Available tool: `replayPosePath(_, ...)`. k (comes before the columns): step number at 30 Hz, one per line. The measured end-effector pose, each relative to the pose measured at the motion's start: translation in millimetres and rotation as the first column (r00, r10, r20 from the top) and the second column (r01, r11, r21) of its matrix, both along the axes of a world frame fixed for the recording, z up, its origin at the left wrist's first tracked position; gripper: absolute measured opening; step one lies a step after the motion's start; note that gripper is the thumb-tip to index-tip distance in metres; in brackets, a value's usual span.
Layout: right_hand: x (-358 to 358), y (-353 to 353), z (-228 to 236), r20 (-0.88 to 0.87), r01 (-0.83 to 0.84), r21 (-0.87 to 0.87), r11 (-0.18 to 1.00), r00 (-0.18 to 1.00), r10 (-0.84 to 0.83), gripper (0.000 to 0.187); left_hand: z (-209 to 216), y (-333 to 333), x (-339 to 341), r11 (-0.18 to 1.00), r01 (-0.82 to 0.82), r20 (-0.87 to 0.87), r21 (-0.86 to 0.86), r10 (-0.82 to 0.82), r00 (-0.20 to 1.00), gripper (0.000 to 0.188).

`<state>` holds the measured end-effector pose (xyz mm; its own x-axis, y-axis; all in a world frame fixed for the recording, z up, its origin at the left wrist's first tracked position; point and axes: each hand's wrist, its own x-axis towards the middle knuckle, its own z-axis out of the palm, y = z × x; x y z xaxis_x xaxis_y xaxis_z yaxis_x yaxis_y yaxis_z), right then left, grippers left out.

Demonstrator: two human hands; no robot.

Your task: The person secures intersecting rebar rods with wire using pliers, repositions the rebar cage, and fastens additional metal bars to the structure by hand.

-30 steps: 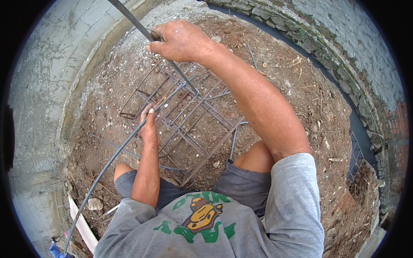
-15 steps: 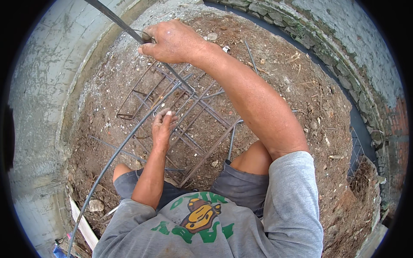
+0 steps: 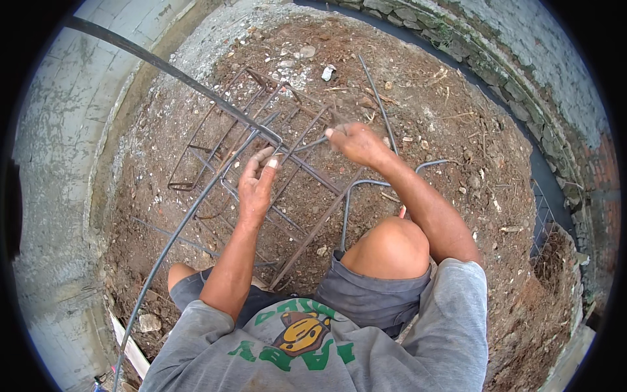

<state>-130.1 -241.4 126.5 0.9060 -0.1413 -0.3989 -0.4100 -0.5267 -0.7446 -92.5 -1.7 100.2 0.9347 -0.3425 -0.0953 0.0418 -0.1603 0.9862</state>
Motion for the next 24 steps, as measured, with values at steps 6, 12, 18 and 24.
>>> replayPosePath(6, -14.6, 6.0, -35.3, 0.021, -0.319, 0.016, 0.948, 0.948, 0.319, 0.053, -9.2, -49.7, -22.8, 0.968, 0.247, 0.024, -0.034, -0.247, 0.969, 0.046)
replayPosePath(12, -21.2, 14.3, -21.1, -0.241, -0.543, -0.134, 0.829, 0.829, 0.504, 0.049, -5.3, -57.1, -15.5, 0.992, 0.116, 0.040, -0.049, -0.114, 0.993, 0.032)
replayPosePath(18, -29.5, -2.5, -6.0, 0.312, -0.413, 0.016, 0.910, 0.867, 0.388, 0.040, -15.6, -30.0, 0.4, 0.960, -0.050, -0.284, -0.275, -0.031, 0.958, 0.035)
replayPosePath(24, -27.5, -16.2, 7.0, 0.245, -0.356, 0.026, 0.934, 0.908, 0.340, 0.027, -9.3, -32.6, -8.3, 0.904, -0.184, -0.466, -0.385, -0.019, 0.885, 0.035)
